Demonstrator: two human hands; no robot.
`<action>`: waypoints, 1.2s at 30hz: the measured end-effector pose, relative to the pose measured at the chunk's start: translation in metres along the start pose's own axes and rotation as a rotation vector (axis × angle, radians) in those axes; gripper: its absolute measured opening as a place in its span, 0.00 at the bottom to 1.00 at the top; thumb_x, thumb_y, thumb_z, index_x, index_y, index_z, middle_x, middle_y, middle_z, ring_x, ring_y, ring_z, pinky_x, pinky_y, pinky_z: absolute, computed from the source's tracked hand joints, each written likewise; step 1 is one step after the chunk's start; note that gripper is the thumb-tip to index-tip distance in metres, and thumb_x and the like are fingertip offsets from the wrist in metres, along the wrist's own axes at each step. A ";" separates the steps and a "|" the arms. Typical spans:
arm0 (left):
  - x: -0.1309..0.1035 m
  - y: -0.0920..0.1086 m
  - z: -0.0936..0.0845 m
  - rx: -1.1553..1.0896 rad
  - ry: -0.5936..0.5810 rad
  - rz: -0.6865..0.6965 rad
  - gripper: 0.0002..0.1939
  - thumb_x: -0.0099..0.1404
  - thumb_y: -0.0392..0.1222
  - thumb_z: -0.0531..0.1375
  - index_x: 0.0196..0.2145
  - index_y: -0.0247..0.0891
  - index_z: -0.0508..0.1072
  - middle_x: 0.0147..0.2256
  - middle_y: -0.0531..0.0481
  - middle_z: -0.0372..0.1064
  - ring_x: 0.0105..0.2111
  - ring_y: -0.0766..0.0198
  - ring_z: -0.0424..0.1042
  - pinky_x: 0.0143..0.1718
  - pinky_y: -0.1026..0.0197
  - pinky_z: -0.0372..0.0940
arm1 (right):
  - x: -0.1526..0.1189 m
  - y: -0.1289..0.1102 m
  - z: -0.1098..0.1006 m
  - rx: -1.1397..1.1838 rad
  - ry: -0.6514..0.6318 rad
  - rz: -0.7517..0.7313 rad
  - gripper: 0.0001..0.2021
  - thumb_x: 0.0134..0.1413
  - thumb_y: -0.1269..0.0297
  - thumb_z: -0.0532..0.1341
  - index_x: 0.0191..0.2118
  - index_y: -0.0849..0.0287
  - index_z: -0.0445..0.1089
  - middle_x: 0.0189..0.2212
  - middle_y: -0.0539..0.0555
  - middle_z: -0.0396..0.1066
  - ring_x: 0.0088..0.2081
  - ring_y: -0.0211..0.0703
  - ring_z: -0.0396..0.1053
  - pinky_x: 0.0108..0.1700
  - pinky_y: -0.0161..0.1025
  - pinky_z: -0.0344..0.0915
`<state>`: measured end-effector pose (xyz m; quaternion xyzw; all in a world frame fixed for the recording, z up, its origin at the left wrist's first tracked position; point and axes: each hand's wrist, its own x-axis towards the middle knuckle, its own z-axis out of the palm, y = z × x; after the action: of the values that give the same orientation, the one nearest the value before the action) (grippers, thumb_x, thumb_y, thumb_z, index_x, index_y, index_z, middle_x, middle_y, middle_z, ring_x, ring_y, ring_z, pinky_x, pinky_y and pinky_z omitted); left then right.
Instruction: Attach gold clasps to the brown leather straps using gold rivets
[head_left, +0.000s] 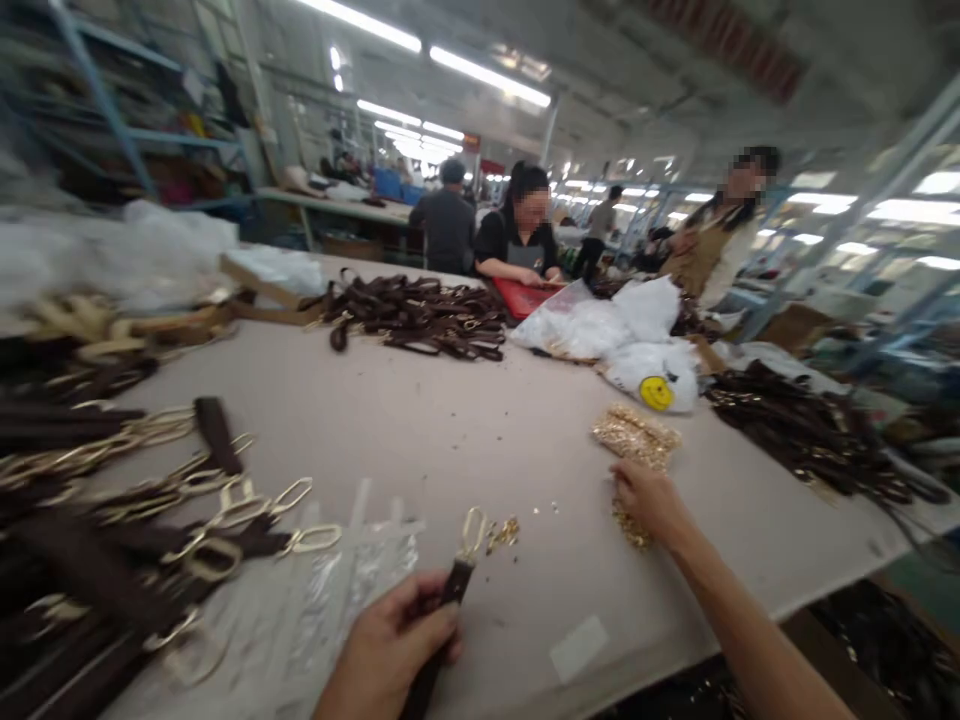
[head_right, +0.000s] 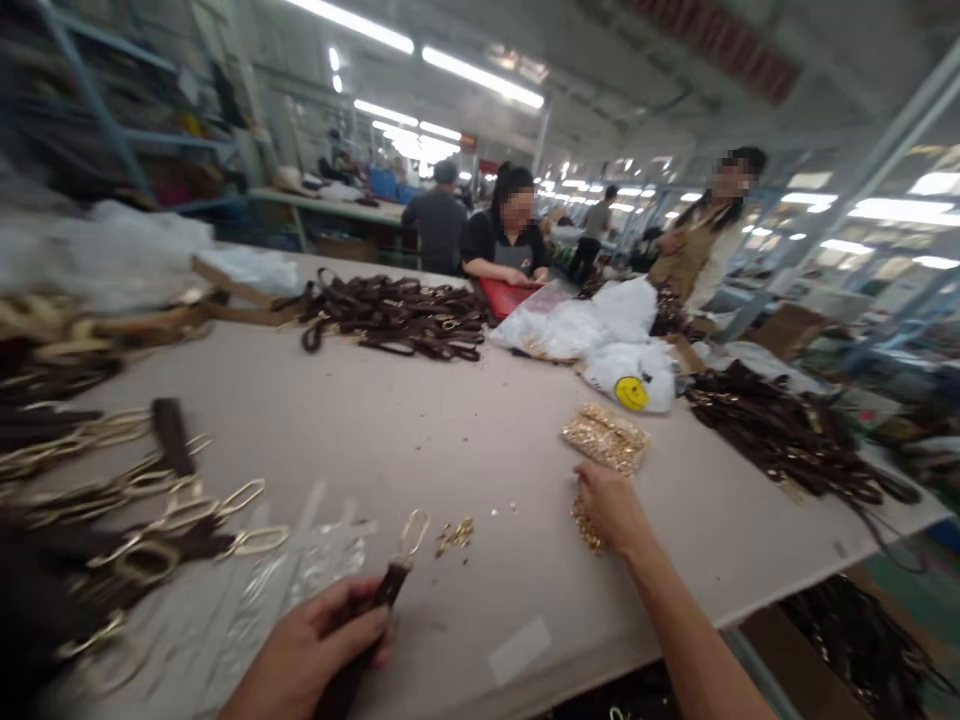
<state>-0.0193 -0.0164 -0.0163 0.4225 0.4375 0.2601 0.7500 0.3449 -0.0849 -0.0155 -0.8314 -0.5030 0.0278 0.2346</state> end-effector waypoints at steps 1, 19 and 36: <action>-0.005 0.004 0.004 0.017 -0.025 0.019 0.13 0.50 0.43 0.70 0.35 0.37 0.78 0.22 0.55 0.71 0.24 0.67 0.68 0.30 0.67 0.63 | -0.004 -0.006 0.004 0.073 0.000 -0.003 0.13 0.59 0.68 0.54 0.44 0.64 0.72 0.40 0.65 0.77 0.41 0.53 0.75 0.49 0.49 0.67; -0.021 0.003 0.011 0.307 0.009 0.370 0.07 0.61 0.39 0.60 0.36 0.38 0.77 0.29 0.53 0.72 0.29 0.64 0.68 0.33 0.63 0.62 | -0.122 -0.178 0.055 0.688 0.119 -0.388 0.07 0.59 0.74 0.62 0.39 0.53 0.71 0.35 0.47 0.75 0.38 0.35 0.73 0.44 0.31 0.67; -0.033 0.001 0.012 0.608 0.046 0.697 0.12 0.63 0.27 0.57 0.39 0.40 0.76 0.34 0.53 0.72 0.36 0.63 0.71 0.39 0.62 0.62 | -0.130 -0.181 0.049 0.568 0.186 -0.404 0.08 0.58 0.75 0.62 0.39 0.53 0.70 0.34 0.47 0.75 0.37 0.36 0.73 0.42 0.32 0.67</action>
<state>-0.0244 -0.0464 0.0021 0.7393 0.3422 0.3660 0.4498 0.1185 -0.1083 -0.0077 -0.6158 -0.6057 0.0441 0.5019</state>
